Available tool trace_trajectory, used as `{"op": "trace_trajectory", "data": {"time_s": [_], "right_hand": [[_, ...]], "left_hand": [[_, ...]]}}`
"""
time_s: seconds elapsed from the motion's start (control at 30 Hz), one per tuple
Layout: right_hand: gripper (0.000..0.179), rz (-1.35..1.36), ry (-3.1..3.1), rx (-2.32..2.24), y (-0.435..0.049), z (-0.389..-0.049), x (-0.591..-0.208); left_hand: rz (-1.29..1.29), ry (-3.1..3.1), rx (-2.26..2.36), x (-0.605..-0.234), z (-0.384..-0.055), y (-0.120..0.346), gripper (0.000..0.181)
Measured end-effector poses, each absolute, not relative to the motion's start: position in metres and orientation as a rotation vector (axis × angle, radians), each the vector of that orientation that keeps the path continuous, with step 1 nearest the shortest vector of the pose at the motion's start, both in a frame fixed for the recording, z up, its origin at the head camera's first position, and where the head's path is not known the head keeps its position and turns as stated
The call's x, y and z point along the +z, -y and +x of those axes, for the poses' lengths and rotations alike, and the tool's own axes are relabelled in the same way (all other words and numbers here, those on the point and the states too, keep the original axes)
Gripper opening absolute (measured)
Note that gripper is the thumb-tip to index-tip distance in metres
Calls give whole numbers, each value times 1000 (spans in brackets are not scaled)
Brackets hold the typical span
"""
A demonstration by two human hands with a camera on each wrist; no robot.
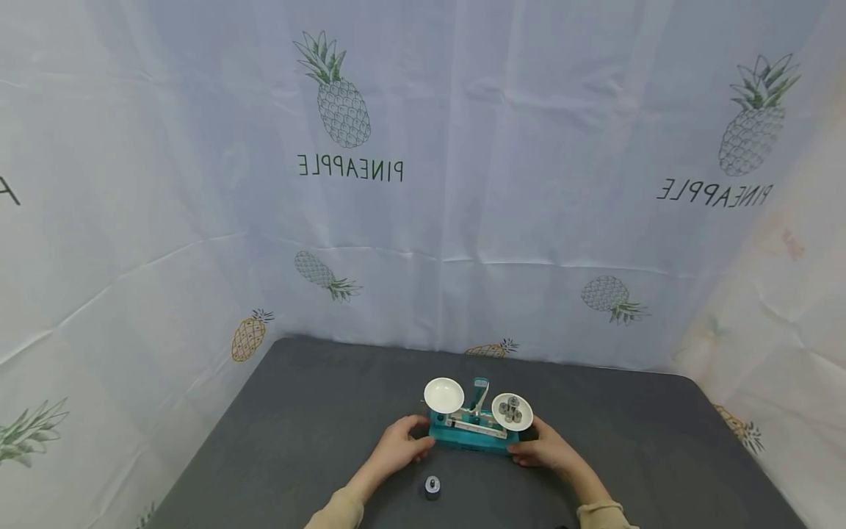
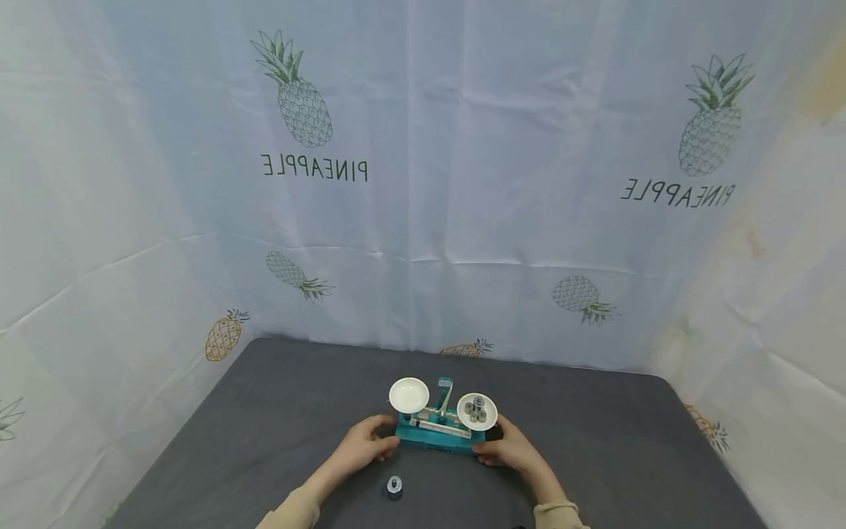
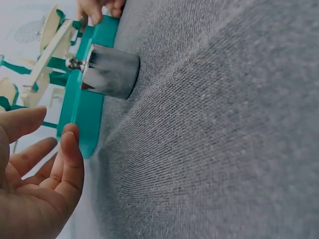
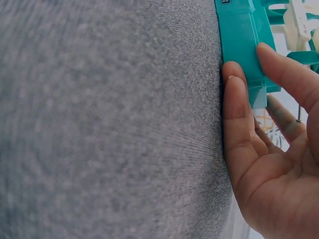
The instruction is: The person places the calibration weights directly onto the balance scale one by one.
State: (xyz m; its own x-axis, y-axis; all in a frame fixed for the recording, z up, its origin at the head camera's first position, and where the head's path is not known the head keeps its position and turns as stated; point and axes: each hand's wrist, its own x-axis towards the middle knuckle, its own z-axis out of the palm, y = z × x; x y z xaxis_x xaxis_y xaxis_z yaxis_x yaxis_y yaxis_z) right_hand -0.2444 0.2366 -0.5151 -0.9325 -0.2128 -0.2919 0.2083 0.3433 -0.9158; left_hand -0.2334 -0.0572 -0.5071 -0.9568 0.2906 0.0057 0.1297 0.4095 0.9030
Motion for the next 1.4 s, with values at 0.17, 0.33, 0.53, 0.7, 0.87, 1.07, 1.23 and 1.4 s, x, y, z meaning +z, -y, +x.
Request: {"op": "trace_trajectory", "data": {"time_s": [0.17,0.33,0.53,0.7,0.87,1.07,1.23,1.4], "right_hand": [[89,9,-2256,-1619,-235,-244,-515],[89,15,-2242,-1632,-234,-242,-518],[88,15,-2235,-1630,-233,-239,-517],[88,2,-2229,-1620,-234,-238,-515],[89,-1,-2238,-1610,-236,-239,-515],[88,-26,-2240,-1607,-238,-241,-514],[87,-30,-2233,-1611,-239,-242,-514],[88,-20,-2223,-1620,-239,-242,-514]], "left_hand": [[425,-2516,1548,-503,-227,63,29],[502,-2412,1511,-506,-214,68,22],[575,-2300,1499,-507,-201,69,24],[593,-2283,1478,-507,-199,69,27],[613,-2310,1447,-511,-197,67,22],[636,-2296,1474,-512,-197,67,23],[655,-2257,1511,-512,-198,67,25],[646,-2252,1551,-513,-197,66,27]]}}
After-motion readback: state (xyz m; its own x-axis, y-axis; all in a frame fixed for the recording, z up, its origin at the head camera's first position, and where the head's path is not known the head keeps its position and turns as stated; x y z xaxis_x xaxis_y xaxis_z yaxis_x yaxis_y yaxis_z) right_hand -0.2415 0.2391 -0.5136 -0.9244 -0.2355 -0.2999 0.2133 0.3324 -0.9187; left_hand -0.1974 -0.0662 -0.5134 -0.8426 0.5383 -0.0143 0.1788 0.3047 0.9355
